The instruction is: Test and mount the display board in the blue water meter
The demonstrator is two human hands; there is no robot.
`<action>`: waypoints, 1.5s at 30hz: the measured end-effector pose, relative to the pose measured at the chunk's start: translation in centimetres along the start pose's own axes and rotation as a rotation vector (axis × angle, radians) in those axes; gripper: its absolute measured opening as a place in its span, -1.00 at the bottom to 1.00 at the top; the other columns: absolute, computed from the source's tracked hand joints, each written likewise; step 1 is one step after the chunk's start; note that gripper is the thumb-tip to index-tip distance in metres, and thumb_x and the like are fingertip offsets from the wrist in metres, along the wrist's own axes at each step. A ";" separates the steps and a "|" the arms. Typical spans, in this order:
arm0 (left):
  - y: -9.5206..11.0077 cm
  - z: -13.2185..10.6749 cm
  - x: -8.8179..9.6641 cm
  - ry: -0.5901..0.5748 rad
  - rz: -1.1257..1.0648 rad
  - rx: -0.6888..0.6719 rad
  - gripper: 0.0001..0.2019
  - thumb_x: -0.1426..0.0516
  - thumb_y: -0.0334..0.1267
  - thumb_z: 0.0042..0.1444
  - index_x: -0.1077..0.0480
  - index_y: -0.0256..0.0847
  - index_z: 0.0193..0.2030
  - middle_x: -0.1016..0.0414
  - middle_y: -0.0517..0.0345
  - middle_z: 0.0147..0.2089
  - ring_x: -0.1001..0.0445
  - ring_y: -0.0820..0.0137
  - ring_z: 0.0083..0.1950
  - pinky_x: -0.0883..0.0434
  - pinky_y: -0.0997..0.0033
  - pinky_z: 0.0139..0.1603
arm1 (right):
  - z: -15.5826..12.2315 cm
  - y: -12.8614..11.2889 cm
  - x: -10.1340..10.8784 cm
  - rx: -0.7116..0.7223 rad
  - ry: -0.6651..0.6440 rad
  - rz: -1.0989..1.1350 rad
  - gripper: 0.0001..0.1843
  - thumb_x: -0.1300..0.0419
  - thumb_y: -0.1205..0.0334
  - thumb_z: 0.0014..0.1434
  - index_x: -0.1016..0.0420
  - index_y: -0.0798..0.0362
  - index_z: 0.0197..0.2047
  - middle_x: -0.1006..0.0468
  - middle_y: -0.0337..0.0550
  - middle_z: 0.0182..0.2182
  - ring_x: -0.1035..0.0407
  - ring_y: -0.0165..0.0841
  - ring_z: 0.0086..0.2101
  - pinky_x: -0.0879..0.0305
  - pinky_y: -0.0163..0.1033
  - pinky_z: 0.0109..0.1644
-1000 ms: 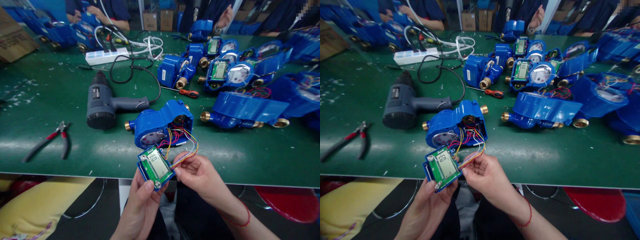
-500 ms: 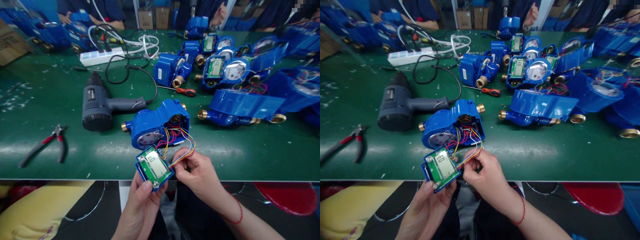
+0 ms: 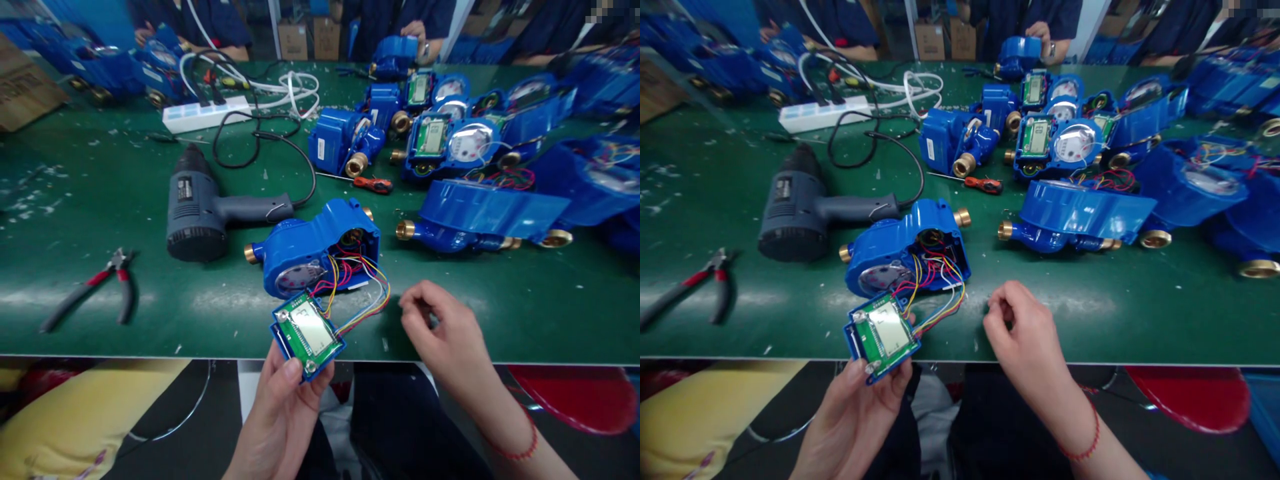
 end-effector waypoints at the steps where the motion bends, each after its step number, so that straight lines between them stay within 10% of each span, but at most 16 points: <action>1: 0.0 0.0 0.0 -0.003 0.006 -0.003 -0.62 -0.35 -0.27 -0.02 -0.52 -0.10 0.00 -0.60 0.08 0.03 -0.60 0.37 -0.11 -0.58 0.50 -0.08 | -0.3 -0.4 -0.5 -0.028 -0.064 0.090 -0.92 -0.07 0.35 0.09 -0.39 0.07 -0.36 -0.40 -0.22 -0.47 -0.29 -0.45 -0.49 -0.18 -0.36 -0.44; 5: -0.1 0.0 -0.2 -0.032 0.014 -0.011 -0.59 -0.34 -0.26 0.00 -0.50 -0.07 0.03 -0.58 0.10 0.07 -0.59 0.36 -0.07 -0.58 0.51 -0.10 | -1.1 -2.5 -3.4 -0.227 -0.350 0.641 -0.87 -0.20 0.22 0.13 -0.45 0.08 -0.25 -0.48 -0.17 -0.39 -0.38 -0.42 -0.41 -0.34 -0.35 -0.35; 8: 0.0 -0.2 -0.6 -0.035 0.007 -0.020 -0.58 -0.35 -0.28 -0.01 -0.49 -0.05 0.03 -0.59 0.14 0.05 -0.59 0.39 -0.08 -0.58 0.54 -0.12 | -1.1 -3.7 -4.4 -0.286 -0.327 0.804 -0.81 -0.28 0.14 0.11 -0.47 0.09 -0.37 -0.47 -0.19 -0.48 -0.35 -0.44 -0.45 -0.32 -0.36 -0.39; 19: -0.1 -0.6 -1.1 0.024 0.009 -0.056 -0.57 -0.37 -0.29 -0.08 -0.49 -0.11 -0.01 -0.61 0.16 -0.10 -0.57 0.42 -0.16 -0.56 0.55 -0.16 | -0.4 -1.1 -4.0 -0.419 0.047 0.922 -0.68 -0.26 0.00 0.17 -0.37 0.07 -0.42 -0.32 -0.27 -0.55 -0.17 -0.52 -0.57 -0.13 -0.43 -0.57; 25: 0.2 -0.2 -0.9 -0.056 0.065 -0.090 -0.54 -0.35 -0.31 -0.03 -0.45 -0.11 0.05 -0.61 0.12 -0.07 -0.57 0.40 -0.13 -0.53 0.53 -0.13 | -0.7 -2.9 -5.0 -0.447 -0.310 0.964 -0.69 -0.43 0.08 -0.04 -0.52 0.10 -0.32 -0.45 -0.19 -0.47 -0.26 -0.50 -0.51 -0.25 -0.41 -0.46; 35: -0.1 0.1 -1.0 -0.140 0.089 -0.101 -0.52 -0.34 -0.35 -0.03 -0.42 -0.11 0.08 -0.61 0.11 -0.05 -0.58 0.43 -0.13 -0.51 0.56 -0.09 | -1.2 -2.9 -6.8 -0.600 -0.204 0.956 -0.52 -0.32 -0.16 0.05 -0.43 0.13 -0.49 -0.27 -0.30 -0.71 -0.08 -0.57 -0.72 0.00 -0.48 -0.72; 45: 0.0 0.4 -0.5 -0.160 0.060 -0.083 -0.51 -0.31 -0.31 0.02 -0.38 -0.09 0.13 -0.59 0.12 -0.03 -0.57 0.45 -0.14 -0.52 0.55 -0.12 | -0.7 -3.0 -6.3 -0.577 -0.278 1.013 -0.44 -0.28 -0.27 0.05 -0.45 0.15 -0.44 -0.34 -0.25 -0.64 -0.20 -0.53 -0.63 -0.18 -0.44 -0.62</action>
Point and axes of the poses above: each hand's wrist, its own z-axis towards the middle knuckle, its own x-axis out of the back of the hand, y = z × x, the point moved 3 cm from there along z, towards the middle knuckle
